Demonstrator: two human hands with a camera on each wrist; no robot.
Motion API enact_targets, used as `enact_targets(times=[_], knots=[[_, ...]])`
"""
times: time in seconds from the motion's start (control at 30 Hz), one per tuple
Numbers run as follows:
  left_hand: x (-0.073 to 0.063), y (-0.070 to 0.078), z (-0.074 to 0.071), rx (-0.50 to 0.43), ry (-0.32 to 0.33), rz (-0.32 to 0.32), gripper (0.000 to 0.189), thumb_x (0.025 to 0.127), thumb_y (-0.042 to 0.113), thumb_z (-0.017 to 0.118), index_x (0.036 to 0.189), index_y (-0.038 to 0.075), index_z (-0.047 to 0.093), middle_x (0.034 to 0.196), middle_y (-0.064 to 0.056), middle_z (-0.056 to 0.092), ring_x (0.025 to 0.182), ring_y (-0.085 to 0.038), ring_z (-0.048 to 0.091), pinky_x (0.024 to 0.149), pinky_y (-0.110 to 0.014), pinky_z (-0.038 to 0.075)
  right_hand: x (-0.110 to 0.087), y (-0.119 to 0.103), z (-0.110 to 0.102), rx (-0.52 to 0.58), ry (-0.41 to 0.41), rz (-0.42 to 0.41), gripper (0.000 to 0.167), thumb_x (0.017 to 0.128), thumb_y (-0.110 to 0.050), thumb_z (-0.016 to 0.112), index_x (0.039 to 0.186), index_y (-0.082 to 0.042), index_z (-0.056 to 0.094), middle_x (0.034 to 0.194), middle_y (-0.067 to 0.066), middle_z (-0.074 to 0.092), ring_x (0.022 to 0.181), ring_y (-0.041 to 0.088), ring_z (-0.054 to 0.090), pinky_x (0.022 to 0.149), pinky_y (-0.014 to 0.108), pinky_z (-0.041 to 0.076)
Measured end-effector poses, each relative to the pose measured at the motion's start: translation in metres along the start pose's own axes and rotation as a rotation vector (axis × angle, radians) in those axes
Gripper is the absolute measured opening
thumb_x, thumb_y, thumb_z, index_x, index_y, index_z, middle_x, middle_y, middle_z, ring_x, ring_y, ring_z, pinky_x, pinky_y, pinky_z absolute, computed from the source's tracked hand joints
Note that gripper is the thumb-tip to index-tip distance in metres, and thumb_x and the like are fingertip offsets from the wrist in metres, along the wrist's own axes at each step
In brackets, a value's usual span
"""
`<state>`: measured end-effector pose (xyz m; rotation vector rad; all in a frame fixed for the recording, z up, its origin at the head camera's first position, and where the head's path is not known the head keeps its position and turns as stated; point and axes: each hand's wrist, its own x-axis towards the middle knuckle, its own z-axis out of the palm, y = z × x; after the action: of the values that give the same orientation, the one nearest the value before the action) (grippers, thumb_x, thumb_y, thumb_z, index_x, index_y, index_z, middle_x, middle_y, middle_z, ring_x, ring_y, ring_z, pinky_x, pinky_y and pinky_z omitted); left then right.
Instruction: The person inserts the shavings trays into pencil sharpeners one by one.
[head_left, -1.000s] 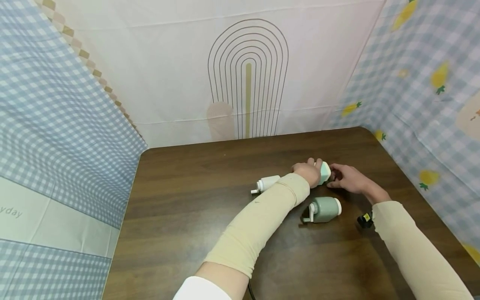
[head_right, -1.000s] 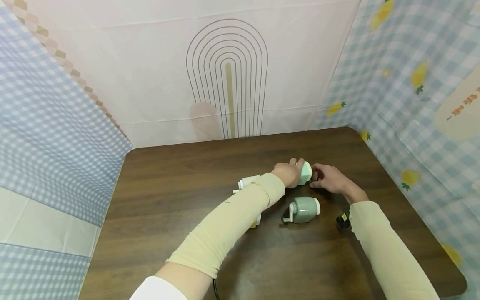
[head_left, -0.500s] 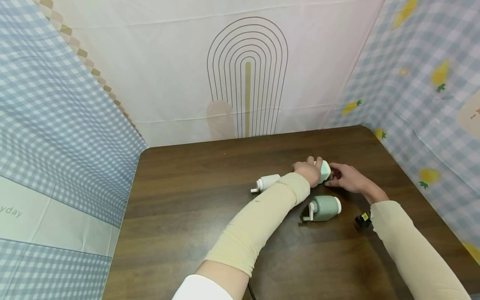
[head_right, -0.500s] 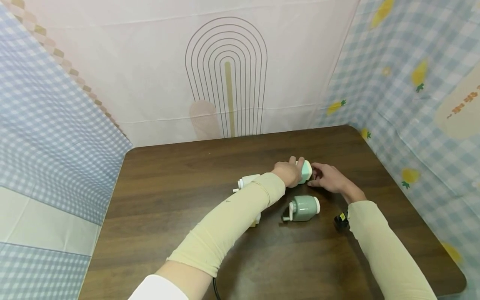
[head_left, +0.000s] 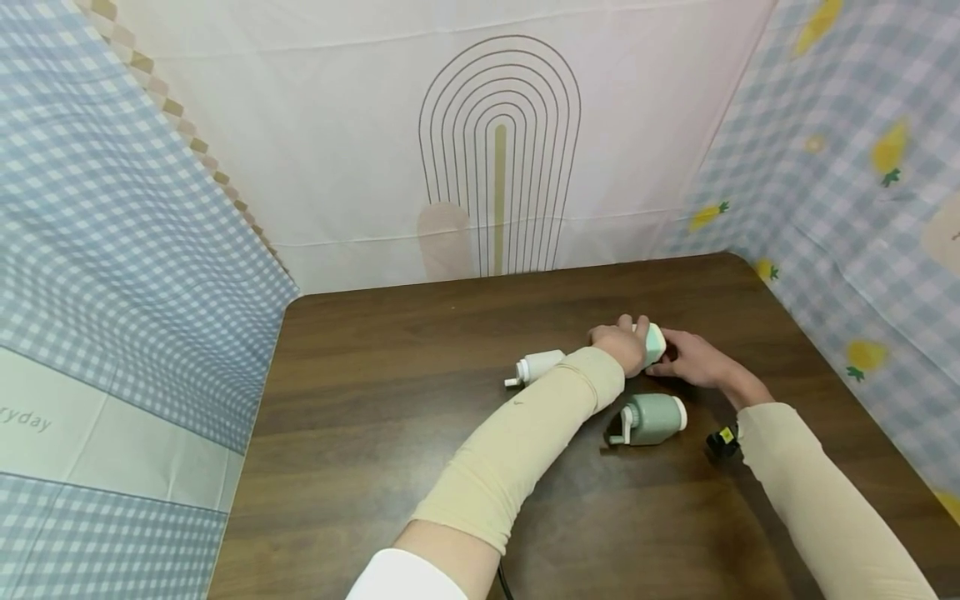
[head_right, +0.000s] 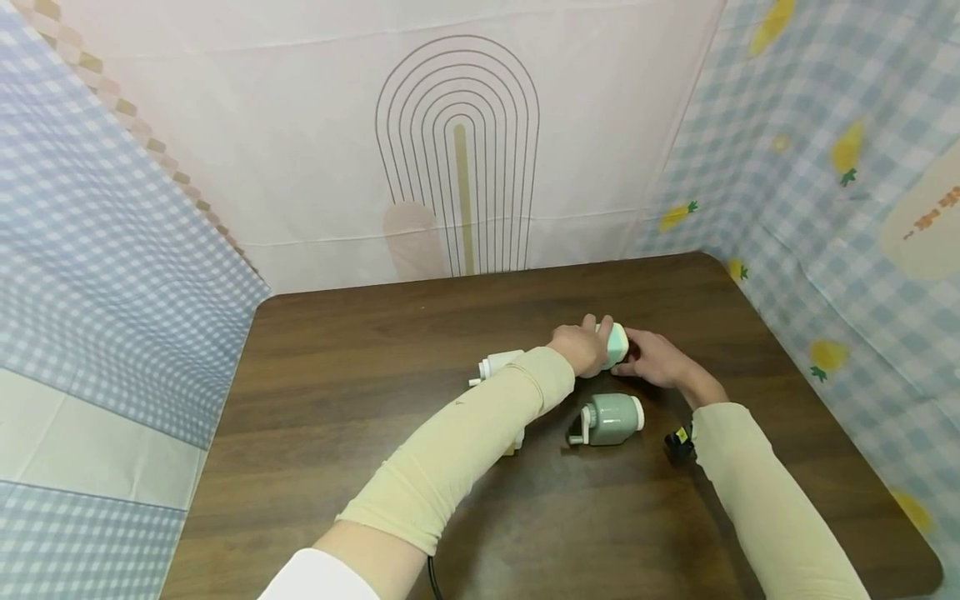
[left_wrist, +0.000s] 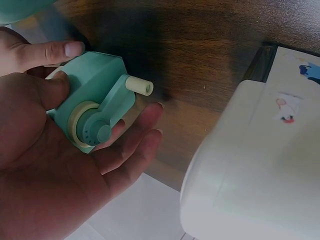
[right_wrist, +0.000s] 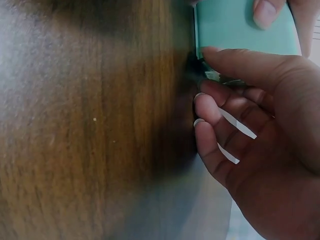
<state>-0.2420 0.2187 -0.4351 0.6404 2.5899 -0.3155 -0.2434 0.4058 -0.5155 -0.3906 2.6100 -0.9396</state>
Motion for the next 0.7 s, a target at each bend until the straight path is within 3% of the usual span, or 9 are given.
enact_targets(times=[0.27, 0.43, 0.6, 0.67, 0.7], knots=[[0.007, -0.006, 0.000, -0.013, -0.007, 0.014, 0.075, 0.112, 0.049, 0.039, 0.170, 0.035, -0.006, 0.167, 0.011, 0.025, 0.129, -0.005, 0.052, 0.098, -0.037, 0.049, 0.002, 0.002, 0.003, 0.044, -0.057, -0.047, 0.048, 0.103, -0.014, 0.072, 0.142, -0.003, 0.047, 0.093, 0.009, 0.057, 0.077, 0.024, 0.052, 0.067, 0.037, 0.046], [0.003, -0.013, 0.001, -0.089, 0.018, 0.040, 0.084, 0.109, 0.060, 0.043, 0.170, 0.036, -0.009, 0.171, 0.012, 0.024, 0.137, -0.011, 0.053, 0.109, -0.039, 0.046, 0.001, -0.003, -0.001, 0.044, -0.101, -0.026, 0.048, 0.105, -0.004, 0.063, 0.146, 0.003, 0.041, 0.103, 0.013, 0.059, 0.085, 0.028, 0.056, 0.072, 0.040, 0.048], [-0.007, -0.035, -0.022, -0.208, -0.066, 0.081, 0.090, 0.104, 0.071, 0.040, 0.167, 0.039, -0.017, 0.176, 0.013, 0.008, 0.154, -0.011, 0.034, 0.115, -0.031, 0.041, -0.001, -0.019, -0.019, -0.088, -0.099, 0.009, 0.062, 0.106, -0.006, 0.060, 0.156, 0.013, 0.029, 0.126, 0.028, 0.061, 0.111, 0.045, 0.063, 0.088, 0.055, 0.055], [-0.012, -0.044, -0.037, -0.233, -0.106, 0.125, 0.092, 0.102, 0.074, 0.038, 0.166, 0.040, -0.020, 0.177, 0.014, 0.003, 0.159, -0.010, 0.024, 0.119, -0.030, 0.036, -0.006, -0.026, -0.029, -0.156, -0.074, 0.017, 0.071, 0.106, -0.010, 0.062, 0.159, 0.015, 0.023, 0.131, 0.031, 0.061, 0.118, 0.048, 0.062, 0.091, 0.059, 0.054], [-0.014, -0.049, -0.041, -0.246, -0.092, 0.153, 0.092, 0.101, 0.075, 0.037, 0.166, 0.040, -0.018, 0.177, 0.013, 0.004, 0.159, -0.011, 0.022, 0.121, -0.031, 0.033, -0.008, -0.030, -0.034, -0.186, -0.057, 0.021, 0.072, 0.106, -0.013, 0.064, 0.159, 0.015, 0.024, 0.132, 0.033, 0.060, 0.119, 0.050, 0.061, 0.091, 0.061, 0.054]])
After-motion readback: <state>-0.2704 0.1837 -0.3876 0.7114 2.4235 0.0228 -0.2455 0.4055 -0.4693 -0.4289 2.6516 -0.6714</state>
